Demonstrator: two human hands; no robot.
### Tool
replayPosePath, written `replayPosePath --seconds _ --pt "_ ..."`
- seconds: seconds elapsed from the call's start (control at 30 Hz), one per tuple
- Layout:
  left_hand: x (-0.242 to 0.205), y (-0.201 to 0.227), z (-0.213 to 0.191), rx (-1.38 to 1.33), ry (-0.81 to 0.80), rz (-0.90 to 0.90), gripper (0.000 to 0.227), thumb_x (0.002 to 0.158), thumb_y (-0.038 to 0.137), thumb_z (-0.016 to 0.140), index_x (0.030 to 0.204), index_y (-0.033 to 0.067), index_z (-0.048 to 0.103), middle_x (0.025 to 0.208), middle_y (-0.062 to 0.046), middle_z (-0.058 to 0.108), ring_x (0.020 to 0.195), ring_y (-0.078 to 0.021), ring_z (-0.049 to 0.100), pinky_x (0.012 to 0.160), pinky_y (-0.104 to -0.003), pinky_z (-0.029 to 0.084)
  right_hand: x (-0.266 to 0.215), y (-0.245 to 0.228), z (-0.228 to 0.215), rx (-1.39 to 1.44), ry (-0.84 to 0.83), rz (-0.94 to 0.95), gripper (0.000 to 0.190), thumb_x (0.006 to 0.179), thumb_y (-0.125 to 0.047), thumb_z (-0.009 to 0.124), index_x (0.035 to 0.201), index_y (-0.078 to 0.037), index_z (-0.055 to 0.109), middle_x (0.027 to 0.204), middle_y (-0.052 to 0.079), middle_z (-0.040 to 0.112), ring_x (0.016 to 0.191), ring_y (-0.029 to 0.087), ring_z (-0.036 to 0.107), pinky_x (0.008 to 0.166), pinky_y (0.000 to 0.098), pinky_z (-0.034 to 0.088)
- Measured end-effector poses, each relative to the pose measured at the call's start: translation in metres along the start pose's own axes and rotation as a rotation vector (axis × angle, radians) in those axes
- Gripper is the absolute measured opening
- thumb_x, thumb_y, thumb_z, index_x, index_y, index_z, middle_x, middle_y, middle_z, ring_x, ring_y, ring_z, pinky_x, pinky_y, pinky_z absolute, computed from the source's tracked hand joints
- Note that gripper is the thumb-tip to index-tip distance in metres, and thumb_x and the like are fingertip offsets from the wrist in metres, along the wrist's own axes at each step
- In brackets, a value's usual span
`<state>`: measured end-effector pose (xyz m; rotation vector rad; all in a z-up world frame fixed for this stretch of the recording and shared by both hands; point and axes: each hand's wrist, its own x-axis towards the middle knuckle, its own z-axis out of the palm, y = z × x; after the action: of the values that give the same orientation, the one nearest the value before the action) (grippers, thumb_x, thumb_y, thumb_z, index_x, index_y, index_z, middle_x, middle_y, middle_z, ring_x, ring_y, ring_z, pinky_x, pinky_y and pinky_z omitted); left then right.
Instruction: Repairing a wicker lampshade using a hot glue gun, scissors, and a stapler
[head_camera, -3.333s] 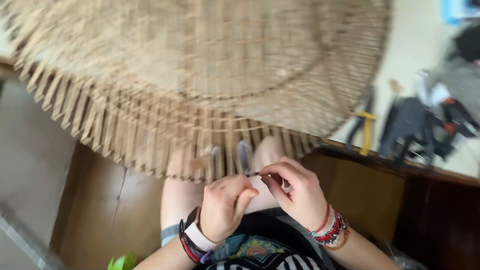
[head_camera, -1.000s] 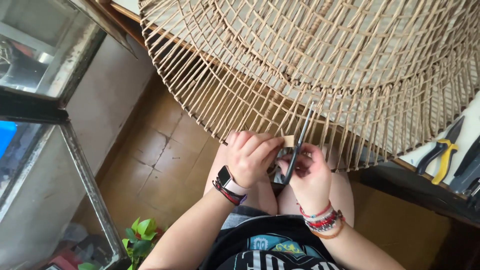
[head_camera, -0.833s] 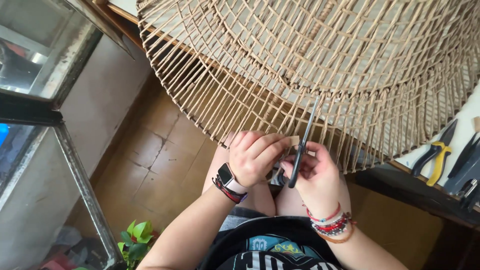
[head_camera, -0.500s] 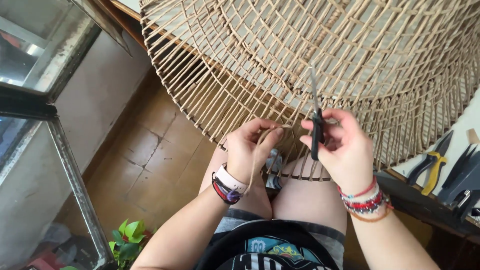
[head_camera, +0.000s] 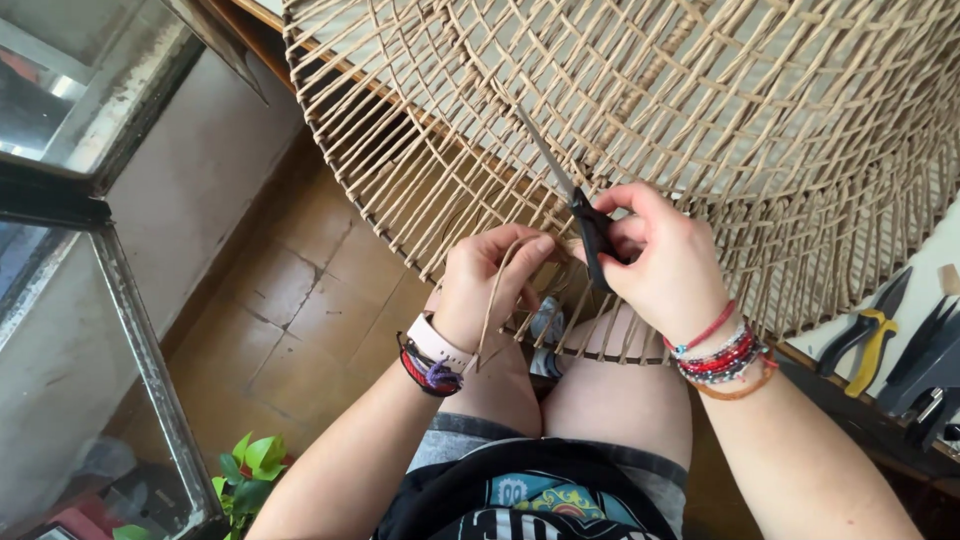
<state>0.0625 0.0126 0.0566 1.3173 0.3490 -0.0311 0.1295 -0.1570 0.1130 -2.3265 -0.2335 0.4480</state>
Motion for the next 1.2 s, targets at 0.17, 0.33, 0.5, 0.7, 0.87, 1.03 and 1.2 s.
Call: replayPosePath --seconds 0.17,0.33,0.5,0.7,0.87,1.03,1.2 --pt "0.003 -0.003 0.001 -0.067 -0.001 -0.033 0.018 0.096 0.019 0.068 0.099 0.0029 0.076 0.081 -0.016 0.076 0.043 -0.0170 0.068 0.034 -0.020 0.050 -0.002 0.000 -0.002 0.041 -0.001 0.019 0.047 0.075 -0.006 0.079 0.116 -0.023 0.064 0.076 -0.001 0.074 0.071 0.008 0.072 0.074 0.0225 0.057" --pt "0.001 -0.002 0.001 -0.060 -0.002 0.008 0.016 0.097 0.015 0.066 0.101 0.0002 0.072 0.080 -0.017 0.075 0.042 -0.0169 0.066 0.033 -0.020 0.048 -0.004 -0.002 -0.002 0.068 0.007 0.027 0.044 0.077 -0.007 0.080 0.116 -0.021 0.064 0.075 0.001 0.073 0.070 0.009 0.071 0.072 0.0211 0.057" --pt "-0.005 -0.006 -0.003 -0.073 -0.031 0.064 0.015 0.100 0.013 0.060 0.105 -0.0005 0.065 0.083 -0.018 0.075 0.040 -0.0173 0.064 0.032 -0.021 0.047 -0.007 0.023 -0.021 0.139 0.001 -0.041 0.042 0.087 -0.010 0.081 0.124 -0.014 0.062 0.080 0.009 0.073 0.071 0.014 0.070 0.071 0.0237 0.058" --pt "-0.005 -0.021 -0.015 -0.152 -0.163 0.053 0.016 0.103 0.017 0.056 0.095 0.0125 0.042 0.094 -0.015 0.072 0.040 -0.0193 0.062 0.032 -0.024 0.041 -0.025 0.089 -0.059 -0.249 -0.369 -0.068 0.049 0.081 -0.024 0.079 0.127 -0.016 0.064 0.077 -0.003 0.085 0.066 0.011 0.086 0.067 0.0251 0.077" --pt "-0.004 -0.011 -0.017 -0.054 -0.211 0.078 0.016 0.104 0.017 0.053 0.096 0.0120 0.039 0.100 -0.017 0.075 0.040 -0.0191 0.063 0.036 -0.024 0.045 -0.018 0.127 -0.073 0.054 -0.564 0.062 0.053 0.064 -0.006 0.096 0.111 -0.005 0.072 0.071 0.010 0.084 0.061 0.015 0.075 0.064 0.0254 0.064" --pt "-0.005 -0.004 -0.015 0.152 -0.149 0.156 0.014 0.103 0.017 0.055 0.099 0.0136 0.041 0.094 -0.009 0.079 0.036 -0.0129 0.060 0.035 -0.021 0.043 -0.006 0.116 -0.060 -0.037 -0.611 -0.138 0.043 0.067 -0.022 0.095 0.099 -0.012 0.068 0.065 -0.001 0.081 0.055 0.008 0.068 0.059 0.0205 0.060" --pt "-0.006 -0.005 -0.012 0.092 -0.133 0.151 0.014 0.103 0.018 0.053 0.104 0.0143 0.040 0.092 -0.012 0.079 0.032 -0.0117 0.052 0.032 -0.020 0.038 -0.004 0.104 -0.041 -0.047 -0.574 -0.166 0.042 0.069 -0.025 0.093 0.098 -0.011 0.066 0.064 -0.002 0.080 0.057 0.007 0.063 0.059 0.0208 0.057"
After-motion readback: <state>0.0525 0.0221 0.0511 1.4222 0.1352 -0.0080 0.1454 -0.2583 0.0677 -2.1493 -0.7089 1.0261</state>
